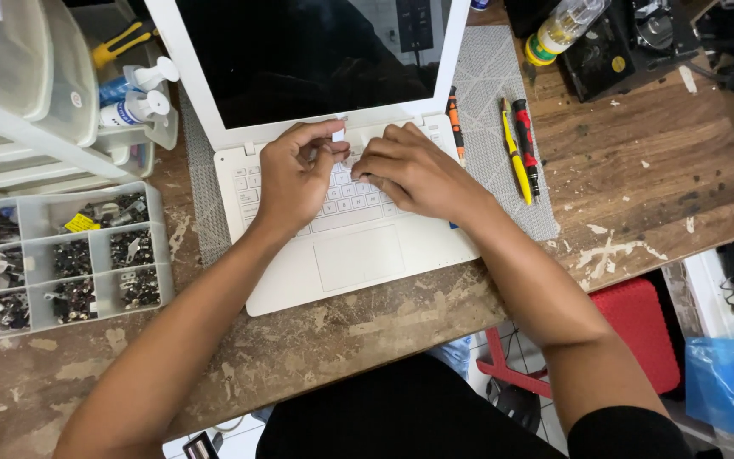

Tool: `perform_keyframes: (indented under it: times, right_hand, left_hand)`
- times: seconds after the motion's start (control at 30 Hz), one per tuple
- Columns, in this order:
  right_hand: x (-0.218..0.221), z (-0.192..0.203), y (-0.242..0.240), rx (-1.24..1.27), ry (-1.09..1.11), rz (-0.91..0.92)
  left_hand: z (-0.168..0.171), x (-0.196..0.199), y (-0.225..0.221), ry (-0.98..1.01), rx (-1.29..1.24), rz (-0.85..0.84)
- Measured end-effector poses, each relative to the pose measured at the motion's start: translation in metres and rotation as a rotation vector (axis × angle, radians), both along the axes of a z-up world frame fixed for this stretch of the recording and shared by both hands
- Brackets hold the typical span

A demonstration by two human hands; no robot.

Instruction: The person is disassembling or repairing a white Asus laptop, specifically prying and seating the keyboard bezel.

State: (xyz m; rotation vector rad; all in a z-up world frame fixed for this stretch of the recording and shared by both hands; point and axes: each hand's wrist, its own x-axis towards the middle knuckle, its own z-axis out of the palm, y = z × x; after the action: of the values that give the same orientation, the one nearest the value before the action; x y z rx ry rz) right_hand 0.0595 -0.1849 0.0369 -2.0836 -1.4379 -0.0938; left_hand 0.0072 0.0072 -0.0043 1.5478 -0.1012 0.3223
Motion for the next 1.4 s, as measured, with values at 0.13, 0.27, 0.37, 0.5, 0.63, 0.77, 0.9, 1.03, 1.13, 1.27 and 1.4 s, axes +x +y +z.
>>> perform_keyframes:
  times: [0.13,0.27,0.37,0.5,0.63,0.77,0.9,1.03,1.13,1.27,1.4]
  right_hand:
    - [-0.005,-0.008,0.008,0.059,0.113,0.042]
    - [0.002,-0.024,0.006,0.174,0.084,-0.023]
    - [0.005,-0.02,0.005,0.278,0.0,-0.089]
    - [0.006,-0.024,0.004,0.407,-0.006,-0.124]
    - [0.006,-0.023,0.005,0.424,-0.002,-0.165]
    - [0.001,-0.023,0.007,0.44,0.079,-0.132]
    - [0.001,-0.025,0.007,0.441,0.089,-0.115]
    - [-0.001,-0.016,0.006,0.427,0.046,-0.145]
    - [-0.001,-0.021,0.006,0.452,0.136,-0.07]
    - [0.0,-0.016,0.003,0.419,0.074,-0.077]
    - [-0.003,-0.014,0.006,0.426,0.153,-0.037]
  left_hand:
    - [-0.001,0.001,0.001,-0.002,0.019,-0.005]
    - [-0.001,0.001,0.002,0.017,0.048,-0.008]
    - [-0.002,0.002,0.001,0.025,-0.036,-0.045]
    - [-0.003,-0.001,0.003,0.067,-0.087,-0.164]
    - [-0.001,0.003,0.009,0.071,-0.073,-0.18]
    - [-0.002,0.004,0.009,0.102,-0.061,-0.207]
    - [0.003,-0.001,0.009,0.133,-0.031,-0.209]
    - [0.002,0.0,0.007,0.126,-0.026,-0.21]
    - [0.006,-0.002,0.007,0.12,-0.017,-0.213]
    - [0.004,-0.002,0.005,0.155,0.0,-0.217]
    - [0.011,-0.002,0.005,0.141,0.021,-0.22]
